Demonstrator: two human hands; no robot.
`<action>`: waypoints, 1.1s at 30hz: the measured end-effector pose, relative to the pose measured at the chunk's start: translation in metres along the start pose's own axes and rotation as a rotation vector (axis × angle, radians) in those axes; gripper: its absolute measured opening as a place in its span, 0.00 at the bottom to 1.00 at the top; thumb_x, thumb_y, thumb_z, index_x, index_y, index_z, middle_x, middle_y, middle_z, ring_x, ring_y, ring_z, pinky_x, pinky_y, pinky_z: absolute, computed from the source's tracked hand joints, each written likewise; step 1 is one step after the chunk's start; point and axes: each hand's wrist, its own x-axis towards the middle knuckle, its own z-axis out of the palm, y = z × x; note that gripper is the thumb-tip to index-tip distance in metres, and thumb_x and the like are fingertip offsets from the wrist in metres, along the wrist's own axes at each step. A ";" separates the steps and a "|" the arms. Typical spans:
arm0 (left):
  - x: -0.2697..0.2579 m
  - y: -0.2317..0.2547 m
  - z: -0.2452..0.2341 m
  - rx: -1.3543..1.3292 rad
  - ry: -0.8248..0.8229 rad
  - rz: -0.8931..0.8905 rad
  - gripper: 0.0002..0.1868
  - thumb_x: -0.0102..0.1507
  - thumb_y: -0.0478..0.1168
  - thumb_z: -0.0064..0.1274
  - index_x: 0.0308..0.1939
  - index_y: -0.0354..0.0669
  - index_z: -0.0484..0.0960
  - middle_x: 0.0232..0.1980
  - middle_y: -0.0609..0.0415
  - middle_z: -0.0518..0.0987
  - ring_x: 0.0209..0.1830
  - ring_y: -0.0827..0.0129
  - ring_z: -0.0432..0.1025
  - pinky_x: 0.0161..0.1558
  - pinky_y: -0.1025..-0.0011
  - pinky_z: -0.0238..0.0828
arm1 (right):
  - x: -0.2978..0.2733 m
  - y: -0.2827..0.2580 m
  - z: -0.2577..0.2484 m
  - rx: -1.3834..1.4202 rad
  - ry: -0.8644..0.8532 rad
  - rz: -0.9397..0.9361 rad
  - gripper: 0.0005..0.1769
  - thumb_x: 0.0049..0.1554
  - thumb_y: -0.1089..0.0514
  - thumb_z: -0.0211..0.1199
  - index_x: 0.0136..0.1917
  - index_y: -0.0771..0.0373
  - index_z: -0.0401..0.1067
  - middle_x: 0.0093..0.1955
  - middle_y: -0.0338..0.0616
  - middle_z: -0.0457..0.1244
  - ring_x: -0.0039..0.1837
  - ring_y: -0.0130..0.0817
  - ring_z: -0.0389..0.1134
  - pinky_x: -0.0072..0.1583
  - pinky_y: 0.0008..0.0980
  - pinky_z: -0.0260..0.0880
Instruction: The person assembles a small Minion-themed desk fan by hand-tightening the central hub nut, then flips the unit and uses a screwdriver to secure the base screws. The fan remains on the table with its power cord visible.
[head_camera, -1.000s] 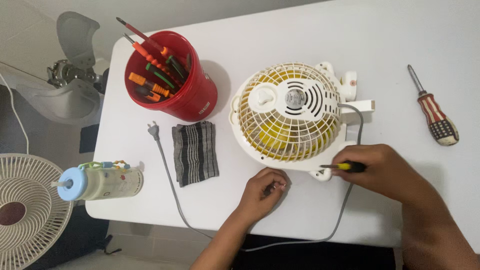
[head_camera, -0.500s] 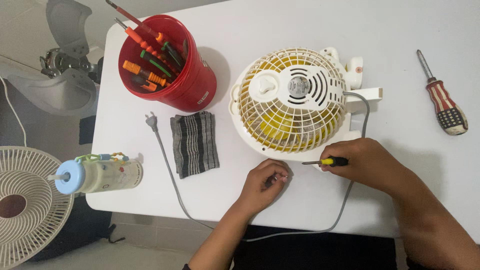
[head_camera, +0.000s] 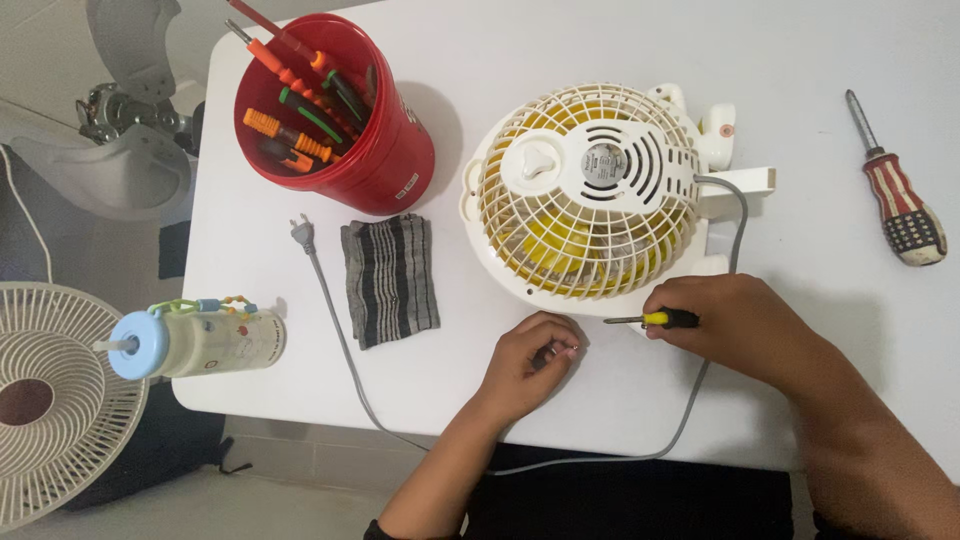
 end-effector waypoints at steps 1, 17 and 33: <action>0.000 0.000 0.000 -0.004 -0.001 -0.003 0.06 0.62 0.33 0.56 0.43 0.36 0.82 0.48 0.54 0.81 0.44 0.73 0.75 0.45 0.77 0.73 | -0.001 0.000 0.000 0.010 0.002 0.012 0.14 0.50 0.45 0.75 0.48 0.47 0.80 0.38 0.33 0.73 0.39 0.31 0.75 0.45 0.34 0.74; 0.002 -0.003 -0.006 0.020 0.459 0.156 0.05 0.63 0.30 0.59 0.42 0.37 0.84 0.45 0.53 0.81 0.38 0.76 0.73 0.39 0.80 0.70 | -0.003 -0.011 0.000 -0.049 0.026 0.013 0.13 0.51 0.44 0.72 0.49 0.45 0.79 0.38 0.34 0.73 0.39 0.33 0.76 0.45 0.35 0.75; -0.006 0.073 0.002 0.425 0.220 0.386 0.07 0.61 0.34 0.63 0.43 0.42 0.85 0.44 0.53 0.83 0.44 0.59 0.80 0.44 0.66 0.78 | -0.005 0.001 0.045 0.015 0.489 -0.870 0.18 0.46 0.54 0.73 0.52 0.52 0.78 0.44 0.35 0.73 0.40 0.31 0.75 0.38 0.28 0.75</action>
